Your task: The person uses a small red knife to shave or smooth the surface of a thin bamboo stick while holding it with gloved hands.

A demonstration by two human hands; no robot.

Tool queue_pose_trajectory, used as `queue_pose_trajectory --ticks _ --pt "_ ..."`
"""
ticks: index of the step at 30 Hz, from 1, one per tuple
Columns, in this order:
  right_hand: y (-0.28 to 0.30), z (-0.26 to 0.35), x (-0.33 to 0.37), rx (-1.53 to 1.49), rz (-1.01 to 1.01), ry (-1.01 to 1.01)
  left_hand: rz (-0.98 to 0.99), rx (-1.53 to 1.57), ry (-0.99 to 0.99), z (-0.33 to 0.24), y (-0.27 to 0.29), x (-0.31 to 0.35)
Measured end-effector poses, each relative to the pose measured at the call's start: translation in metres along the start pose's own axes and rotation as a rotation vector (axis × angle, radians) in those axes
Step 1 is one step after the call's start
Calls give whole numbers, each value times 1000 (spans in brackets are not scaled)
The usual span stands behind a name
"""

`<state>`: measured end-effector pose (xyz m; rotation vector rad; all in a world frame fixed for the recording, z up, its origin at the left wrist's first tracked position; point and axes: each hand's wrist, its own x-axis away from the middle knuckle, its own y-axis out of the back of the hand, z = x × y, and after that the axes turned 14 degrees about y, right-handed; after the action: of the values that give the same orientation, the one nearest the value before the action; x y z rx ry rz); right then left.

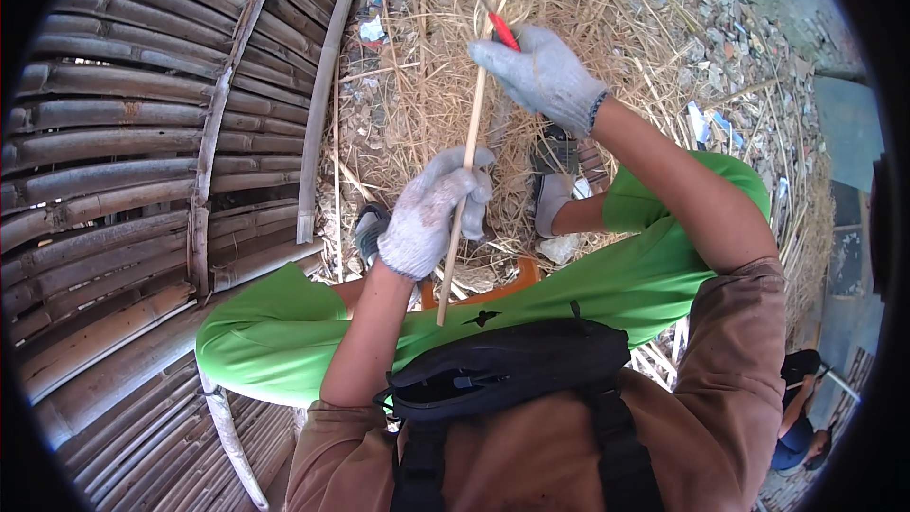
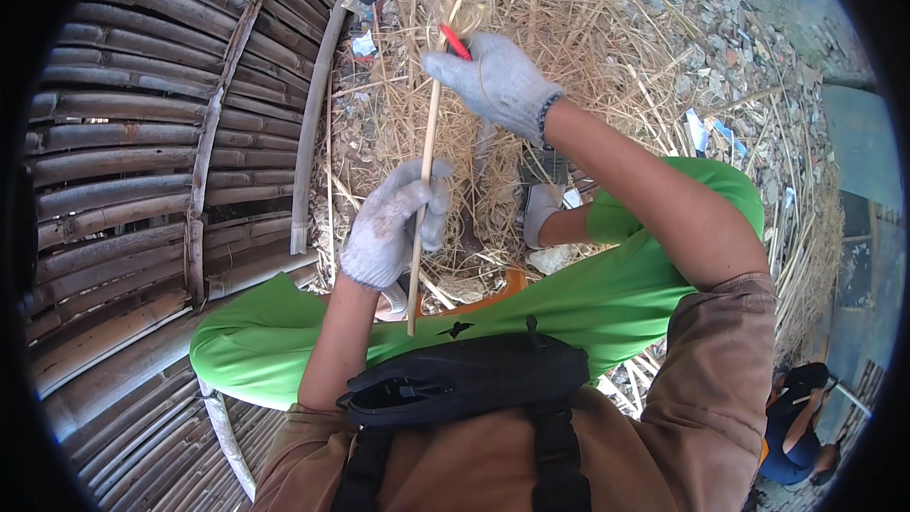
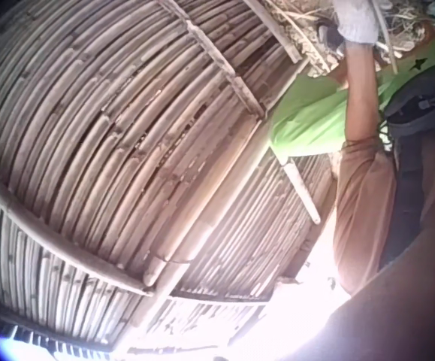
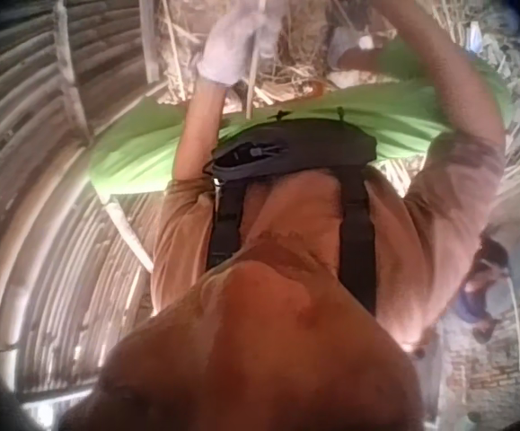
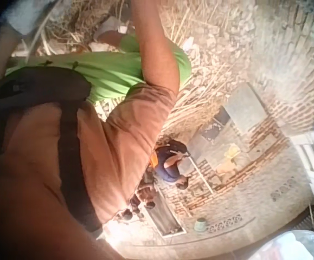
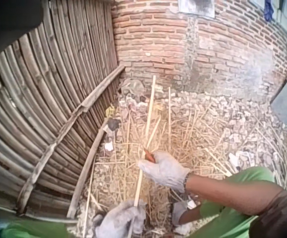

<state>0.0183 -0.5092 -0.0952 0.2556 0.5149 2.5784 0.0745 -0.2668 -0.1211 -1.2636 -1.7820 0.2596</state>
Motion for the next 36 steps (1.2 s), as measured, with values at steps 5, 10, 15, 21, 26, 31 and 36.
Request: queue_pose_trajectory --ticks 5,10,15,21,26,31,36 --pt "-21 -14 -1 120 -68 195 -141 -18 -35 -4 25 -2" --pt "-16 -20 4 373 -33 320 -140 171 -41 -4 52 5" --pt "-34 -13 15 707 200 461 -121 129 -37 -3 46 8" --pt "-32 -18 8 848 146 513 -156 73 -10 -4 34 16" --pt "-16 -20 -3 934 146 418 -336 -202 -36 -2 16 23" --pt "-19 -22 -5 924 204 439 -448 -370 -48 6 16 23" --pt "0 -33 -17 1010 179 461 -367 -201 -39 4 19 21"
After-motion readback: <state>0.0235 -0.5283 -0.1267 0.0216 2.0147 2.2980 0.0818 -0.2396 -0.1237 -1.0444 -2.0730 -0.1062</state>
